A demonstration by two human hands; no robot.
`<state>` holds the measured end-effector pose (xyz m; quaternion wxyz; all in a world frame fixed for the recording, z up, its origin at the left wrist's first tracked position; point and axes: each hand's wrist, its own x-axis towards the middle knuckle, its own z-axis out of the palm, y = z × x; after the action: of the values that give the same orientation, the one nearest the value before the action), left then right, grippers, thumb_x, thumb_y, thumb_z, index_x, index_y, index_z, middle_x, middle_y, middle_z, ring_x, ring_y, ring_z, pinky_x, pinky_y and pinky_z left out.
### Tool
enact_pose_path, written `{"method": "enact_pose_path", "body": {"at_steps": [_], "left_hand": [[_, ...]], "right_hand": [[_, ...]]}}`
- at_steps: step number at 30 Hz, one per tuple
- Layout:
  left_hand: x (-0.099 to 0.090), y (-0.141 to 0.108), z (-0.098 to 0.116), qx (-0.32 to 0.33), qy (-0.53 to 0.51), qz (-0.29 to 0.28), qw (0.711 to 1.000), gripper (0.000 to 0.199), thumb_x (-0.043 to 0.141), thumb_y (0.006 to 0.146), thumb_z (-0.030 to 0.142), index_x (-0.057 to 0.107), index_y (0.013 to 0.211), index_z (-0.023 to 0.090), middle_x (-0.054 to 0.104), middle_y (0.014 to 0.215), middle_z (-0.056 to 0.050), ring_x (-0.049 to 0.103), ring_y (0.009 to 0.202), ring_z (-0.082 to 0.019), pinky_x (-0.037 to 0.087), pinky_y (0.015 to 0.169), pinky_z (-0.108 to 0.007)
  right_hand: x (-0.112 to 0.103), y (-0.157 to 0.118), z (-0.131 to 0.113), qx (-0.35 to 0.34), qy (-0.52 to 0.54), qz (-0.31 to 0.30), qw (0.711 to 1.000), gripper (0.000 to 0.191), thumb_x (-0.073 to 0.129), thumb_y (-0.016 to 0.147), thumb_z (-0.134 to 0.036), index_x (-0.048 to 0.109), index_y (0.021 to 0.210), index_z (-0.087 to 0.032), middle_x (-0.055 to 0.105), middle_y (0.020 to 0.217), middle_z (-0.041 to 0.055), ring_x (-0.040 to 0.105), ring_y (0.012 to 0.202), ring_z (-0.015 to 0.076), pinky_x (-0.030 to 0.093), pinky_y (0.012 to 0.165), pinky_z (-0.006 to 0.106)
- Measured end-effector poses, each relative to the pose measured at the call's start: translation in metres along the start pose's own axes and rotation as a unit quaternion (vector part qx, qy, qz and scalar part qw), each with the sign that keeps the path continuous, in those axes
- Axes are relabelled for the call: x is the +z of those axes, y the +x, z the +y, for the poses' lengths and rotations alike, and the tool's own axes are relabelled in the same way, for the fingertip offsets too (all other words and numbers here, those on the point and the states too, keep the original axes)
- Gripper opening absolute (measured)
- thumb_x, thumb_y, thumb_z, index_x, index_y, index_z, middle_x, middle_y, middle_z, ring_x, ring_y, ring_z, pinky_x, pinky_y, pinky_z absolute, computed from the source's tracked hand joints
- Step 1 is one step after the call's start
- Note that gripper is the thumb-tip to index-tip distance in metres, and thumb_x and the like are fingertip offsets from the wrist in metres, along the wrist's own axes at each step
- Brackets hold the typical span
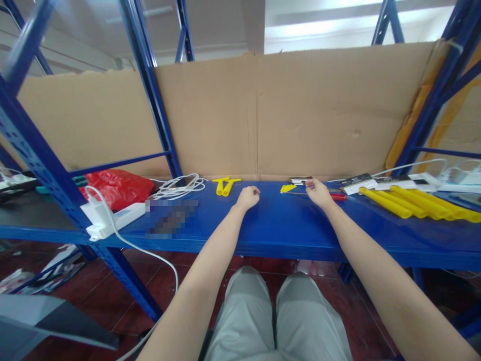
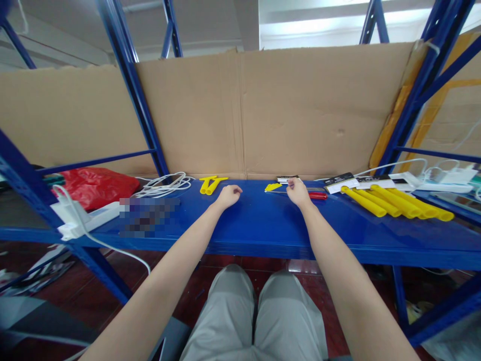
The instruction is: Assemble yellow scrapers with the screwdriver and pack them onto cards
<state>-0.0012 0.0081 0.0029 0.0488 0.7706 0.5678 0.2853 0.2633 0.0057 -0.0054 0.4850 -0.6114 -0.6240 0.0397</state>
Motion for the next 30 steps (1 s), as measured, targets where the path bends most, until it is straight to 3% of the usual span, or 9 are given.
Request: {"method": "enact_pose_path", "body": {"at_steps": [3, 6, 9, 12, 17, 22, 30], "left_hand": [[-0.006, -0.003, 0.000, -0.060, 0.073, -0.003, 0.996, 0.032, 0.051, 0.077, 0.012, 0.070, 0.101, 0.022, 0.068, 0.113, -0.006, 0.059, 0.111, -0.023, 0.044, 0.097, -0.036], [-0.015, -0.005, -0.007, -0.144, 0.147, 0.038, 0.978, 0.039, 0.053, 0.077, 0.019, 0.063, 0.115, 0.017, 0.058, 0.127, -0.015, 0.048, 0.124, -0.031, 0.038, 0.101, -0.044], [-0.022, -0.004, -0.020, -0.213, 0.172, 0.063, 0.960, 0.049, 0.053, 0.077, 0.022, 0.054, 0.126, 0.014, 0.051, 0.133, -0.020, 0.039, 0.131, -0.034, 0.031, 0.105, -0.048], [-0.024, -0.002, -0.031, -0.254, 0.170, 0.045, 0.951, 0.049, 0.052, 0.079, 0.024, 0.052, 0.127, 0.021, 0.050, 0.135, -0.018, 0.039, 0.131, -0.034, 0.027, 0.106, -0.051], [-0.024, -0.001, -0.036, -0.222, 0.173, 0.040, 0.959, 0.047, 0.049, 0.079, 0.017, 0.054, 0.125, 0.019, 0.054, 0.130, -0.019, 0.039, 0.131, -0.033, 0.022, 0.108, -0.056], [-0.024, -0.003, -0.030, -0.201, 0.181, 0.044, 0.962, 0.043, 0.044, 0.081, 0.015, 0.055, 0.124, 0.014, 0.057, 0.127, -0.020, 0.043, 0.128, -0.032, 0.023, 0.108, -0.052], [-0.020, -0.005, -0.017, -0.163, 0.155, 0.041, 0.974, 0.039, 0.052, 0.077, 0.014, 0.060, 0.115, 0.021, 0.061, 0.122, -0.014, 0.051, 0.120, -0.030, 0.029, 0.103, -0.049]], "right_hand": [[0.001, 0.000, 0.001, -0.005, 0.001, 0.000, 1.000, 0.018, 0.051, 0.067, -0.006, 0.057, 0.077, -0.019, 0.067, 0.090, 0.0073, 0.063, 0.085, 0.0195, 0.049, 0.085, 0.036], [0.002, 0.000, 0.002, -0.005, -0.001, 0.000, 1.000, 0.017, 0.051, 0.068, -0.005, 0.056, 0.076, -0.019, 0.067, 0.089, 0.0069, 0.063, 0.083, 0.0191, 0.049, 0.084, 0.035], [0.002, 0.000, 0.002, -0.008, -0.008, -0.004, 1.000, 0.017, 0.051, 0.068, -0.005, 0.056, 0.075, -0.019, 0.068, 0.088, 0.0068, 0.064, 0.082, 0.0188, 0.049, 0.084, 0.035], [0.002, 0.000, 0.002, -0.014, -0.015, -0.009, 1.000, 0.016, 0.051, 0.069, -0.005, 0.056, 0.075, -0.019, 0.068, 0.088, 0.0070, 0.064, 0.083, 0.0190, 0.049, 0.084, 0.035], [0.001, -0.001, 0.001, -0.004, -0.023, -0.015, 1.000, 0.020, 0.050, 0.068, -0.004, 0.058, 0.080, -0.018, 0.068, 0.091, 0.0083, 0.064, 0.084, 0.0192, 0.049, 0.085, 0.035], [-0.001, -0.001, -0.002, 0.000, -0.015, -0.002, 1.000, 0.020, 0.050, 0.067, -0.006, 0.060, 0.081, -0.018, 0.069, 0.091, 0.0082, 0.065, 0.083, 0.0195, 0.050, 0.084, 0.037], [-0.005, 0.003, 0.006, 0.009, -0.015, 0.022, 1.000, 0.019, 0.051, 0.067, -0.007, 0.061, 0.079, -0.019, 0.069, 0.088, 0.0075, 0.065, 0.086, 0.0207, 0.049, 0.086, 0.037]]}}
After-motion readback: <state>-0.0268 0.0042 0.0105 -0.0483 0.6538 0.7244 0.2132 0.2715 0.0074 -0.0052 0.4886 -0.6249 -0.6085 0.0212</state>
